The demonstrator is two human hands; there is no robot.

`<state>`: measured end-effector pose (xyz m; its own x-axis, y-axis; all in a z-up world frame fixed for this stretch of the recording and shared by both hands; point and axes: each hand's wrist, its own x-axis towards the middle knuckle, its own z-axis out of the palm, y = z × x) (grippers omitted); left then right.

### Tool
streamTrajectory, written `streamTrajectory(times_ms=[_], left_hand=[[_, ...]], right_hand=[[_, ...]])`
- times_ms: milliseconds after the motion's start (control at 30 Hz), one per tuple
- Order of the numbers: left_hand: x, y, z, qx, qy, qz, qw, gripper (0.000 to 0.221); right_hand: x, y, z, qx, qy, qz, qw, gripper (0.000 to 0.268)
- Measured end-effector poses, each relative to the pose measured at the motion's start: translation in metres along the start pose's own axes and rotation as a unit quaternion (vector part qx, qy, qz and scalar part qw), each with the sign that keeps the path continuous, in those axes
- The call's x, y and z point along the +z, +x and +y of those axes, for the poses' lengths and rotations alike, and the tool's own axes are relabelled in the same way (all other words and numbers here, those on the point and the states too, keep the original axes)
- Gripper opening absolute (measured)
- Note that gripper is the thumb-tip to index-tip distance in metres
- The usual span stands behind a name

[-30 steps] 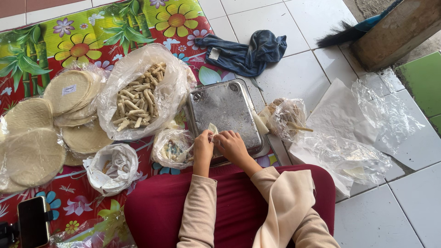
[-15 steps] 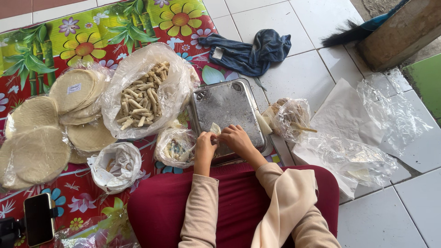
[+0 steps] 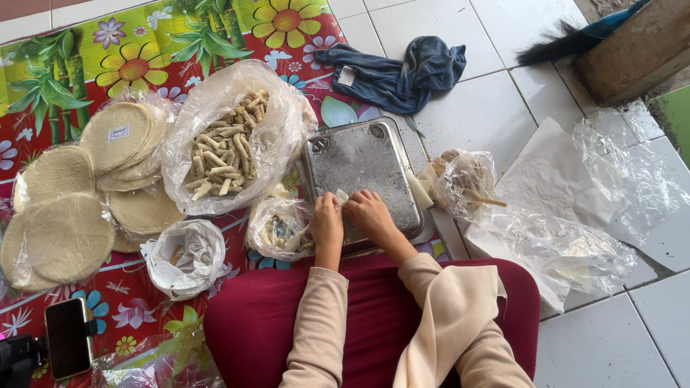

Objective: The person prepares food wrappers by taking thin circular sheets from a stack and folding them into triangles on a metal tray.

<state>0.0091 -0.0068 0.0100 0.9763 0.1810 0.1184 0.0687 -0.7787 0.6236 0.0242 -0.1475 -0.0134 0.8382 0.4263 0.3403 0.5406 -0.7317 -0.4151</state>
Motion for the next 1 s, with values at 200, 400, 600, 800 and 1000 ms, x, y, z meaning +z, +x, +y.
streamTrajectory(times_ms=[200,400,600,800,1000], left_hand=[[0.004,0.000,-0.006,-0.004,-0.017,-0.030,0.999,0.010],[0.005,-0.006,-0.011,0.036,-0.022,-0.006,0.999,0.009],[0.012,0.002,-0.007,0.002,0.042,-0.023,0.999,0.011],[0.014,0.002,-0.001,0.010,0.071,-0.023,0.997,0.017],[0.008,-0.001,-0.002,0.049,0.091,-0.031,0.994,0.015]], right_hand=[[0.002,0.005,0.005,0.010,0.016,-0.023,1.000,0.010],[-0.002,0.010,0.002,0.061,0.082,0.002,0.995,0.009],[-0.014,0.011,-0.013,-0.001,-0.062,0.008,0.998,0.009],[-0.010,0.008,-0.020,-0.047,-0.160,-0.033,0.985,0.008],[0.000,0.012,-0.007,0.028,-0.011,0.000,1.000,0.009]])
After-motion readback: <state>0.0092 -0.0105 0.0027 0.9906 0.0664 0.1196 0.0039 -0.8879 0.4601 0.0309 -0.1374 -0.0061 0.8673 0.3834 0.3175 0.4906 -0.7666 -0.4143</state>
